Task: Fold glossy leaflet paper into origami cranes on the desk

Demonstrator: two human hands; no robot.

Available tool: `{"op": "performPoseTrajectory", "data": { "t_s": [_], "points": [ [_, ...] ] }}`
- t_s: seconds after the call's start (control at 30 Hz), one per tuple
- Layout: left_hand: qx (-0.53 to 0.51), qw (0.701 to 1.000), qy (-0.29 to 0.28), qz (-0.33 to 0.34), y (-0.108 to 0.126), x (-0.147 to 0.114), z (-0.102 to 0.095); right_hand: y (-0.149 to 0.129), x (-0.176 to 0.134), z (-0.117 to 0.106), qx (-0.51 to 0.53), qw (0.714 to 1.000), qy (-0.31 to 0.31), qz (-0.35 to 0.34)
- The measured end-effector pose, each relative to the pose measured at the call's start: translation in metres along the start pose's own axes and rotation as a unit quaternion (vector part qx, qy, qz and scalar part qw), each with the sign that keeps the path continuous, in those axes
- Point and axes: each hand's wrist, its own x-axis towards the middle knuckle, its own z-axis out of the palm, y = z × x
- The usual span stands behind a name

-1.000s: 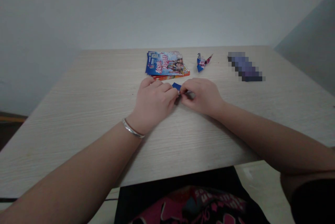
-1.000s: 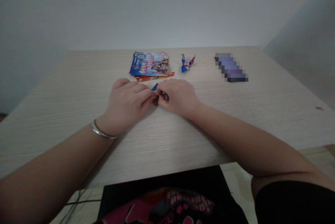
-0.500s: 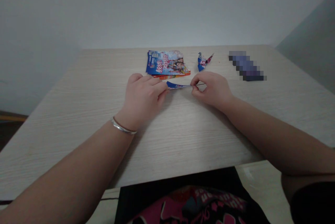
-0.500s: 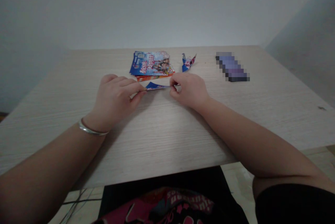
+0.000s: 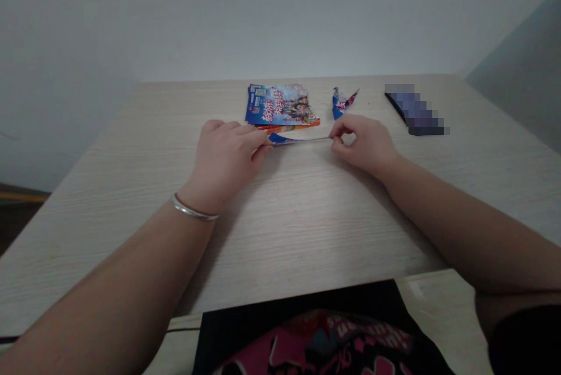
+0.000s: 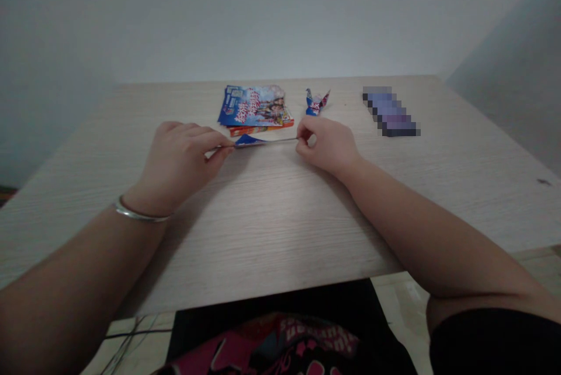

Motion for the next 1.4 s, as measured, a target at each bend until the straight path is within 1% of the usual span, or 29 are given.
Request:
{"op": "performPoseTrajectory", "data": {
  "t_s": [0.1,0.17,0.23,0.33,0.4,0.5,0.57,0.67,0.77,0.87,0.93,1.07,1.27,1.4],
  "points": [
    [-0.027,1.000,0.004,-0.004,-0.005,0.001,0.002,0.009,0.001,0.000,0.023,0.999,0.028,0.026],
    [-0.041,0.999,0.005,0.001,-0.007,0.002,0.003,0.011,0.001,0.000,0.053,0.997,0.052,0.023],
    [-0.042,0.999,0.004,0.005,-0.006,0.003,0.003,0.008,0.002,0.001,0.078,0.994,0.067,-0.027],
    [-0.037,0.999,0.013,0.011,-0.002,0.003,0.004,-0.002,0.002,0.005,0.082,0.983,0.065,-0.152],
    [-0.043,0.999,0.020,0.022,-0.001,0.002,0.006,-0.010,0.001,0.007,0.071,0.978,0.060,-0.189],
    [-0.064,0.997,0.030,0.040,-0.001,0.002,0.010,-0.021,-0.001,0.009,0.048,0.981,0.043,-0.185],
    [-0.081,0.995,0.047,0.044,-0.001,0.002,0.013,-0.027,-0.002,0.009,0.029,0.982,0.034,-0.183],
    [-0.126,0.987,0.071,0.068,0.003,0.004,0.019,-0.037,-0.003,0.011,0.011,0.979,0.029,-0.203],
    [-0.175,0.976,0.073,0.106,0.008,0.004,0.023,-0.045,-0.003,0.012,0.002,0.976,0.031,-0.215],
    [-0.200,0.971,0.075,0.108,0.013,0.004,0.025,-0.053,-0.003,0.013,-0.004,0.979,0.025,-0.205],
    [-0.209,0.969,0.075,0.113,0.016,0.004,0.024,-0.056,-0.004,0.012,-0.002,0.977,0.020,-0.212],
    [-0.212,0.969,0.054,0.114,0.018,0.003,0.019,-0.056,-0.005,0.012,0.015,0.972,0.016,-0.236],
    [-0.196,0.977,0.006,0.080,0.017,0.004,0.017,-0.051,-0.005,0.013,0.046,0.975,-0.013,-0.218],
    [-0.158,0.984,0.010,0.077,0.014,0.005,0.017,-0.047,-0.006,0.012,0.056,0.975,-0.007,-0.216]
  ]
}}
